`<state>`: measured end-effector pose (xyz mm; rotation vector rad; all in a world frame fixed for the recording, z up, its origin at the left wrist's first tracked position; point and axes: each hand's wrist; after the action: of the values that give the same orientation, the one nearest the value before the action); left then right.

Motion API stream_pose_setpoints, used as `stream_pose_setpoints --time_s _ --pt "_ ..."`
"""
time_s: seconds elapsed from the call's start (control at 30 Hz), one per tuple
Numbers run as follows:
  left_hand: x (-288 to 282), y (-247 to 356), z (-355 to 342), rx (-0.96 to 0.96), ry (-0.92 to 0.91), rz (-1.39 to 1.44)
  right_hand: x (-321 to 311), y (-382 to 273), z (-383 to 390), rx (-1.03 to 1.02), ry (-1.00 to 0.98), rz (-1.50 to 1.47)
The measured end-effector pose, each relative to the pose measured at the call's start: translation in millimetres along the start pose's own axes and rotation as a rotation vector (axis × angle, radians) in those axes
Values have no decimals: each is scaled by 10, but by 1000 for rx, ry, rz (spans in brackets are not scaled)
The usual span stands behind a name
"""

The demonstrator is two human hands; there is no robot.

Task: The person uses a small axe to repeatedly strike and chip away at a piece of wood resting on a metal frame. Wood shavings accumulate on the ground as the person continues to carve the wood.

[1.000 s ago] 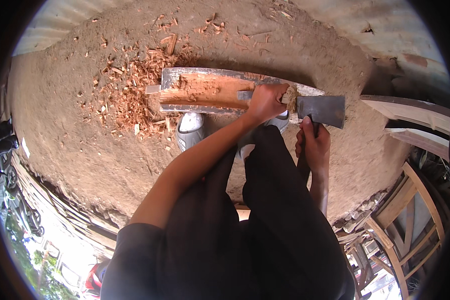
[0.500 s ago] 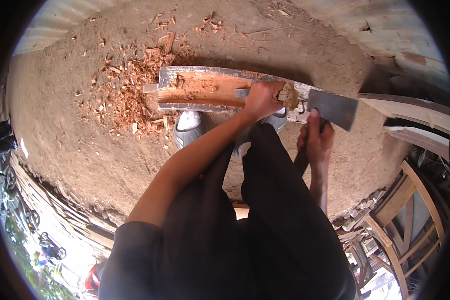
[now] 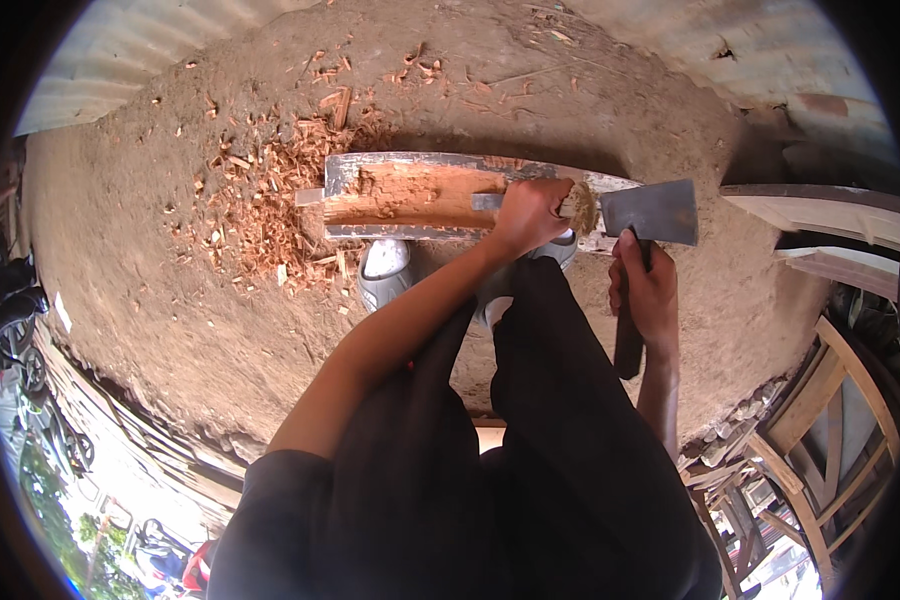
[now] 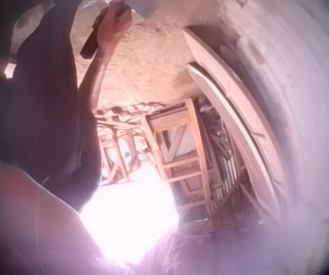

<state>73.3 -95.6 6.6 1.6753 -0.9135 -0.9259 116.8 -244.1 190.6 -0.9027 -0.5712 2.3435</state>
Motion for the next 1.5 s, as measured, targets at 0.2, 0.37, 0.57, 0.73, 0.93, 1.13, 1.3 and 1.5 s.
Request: stream_pose_setpoints --time_s 0.2,0.37,0.57,0.73,0.93,1.13,1.3,1.5 --pt "-15 46 21 19 -32 2 -90 0 -20 11 -95 80" --pt "-8 17 11 -26 -25 -16 187 115 -73 -37 206 -152" --pt "-18 18 10 -19 -8 -24 -26 56 -8 -70 37 -58" --pt "-14 3 16 -37 -39 -44 171 112 -58 -6 -1 53" --pt "-12 7 -1 -38 -7 -2 177 49 -64 -67 211 -94" --pt "-26 -9 25 -38 -43 -50 55 156 -33 -30 2 -74" --pt "-44 33 24 -31 -55 -17 221 244 -95 -6 65 -22" --pt "-50 -5 26 -36 -60 -77 12 96 -17 -13 96 -85"
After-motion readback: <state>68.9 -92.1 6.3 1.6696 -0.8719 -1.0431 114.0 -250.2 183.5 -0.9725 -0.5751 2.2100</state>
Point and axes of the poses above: each hand's wrist, its own z-axis away from the middle knuckle, its own x-axis out of the palm, y = z × x, and after that the axes turned 11 degrees about z, right-handed
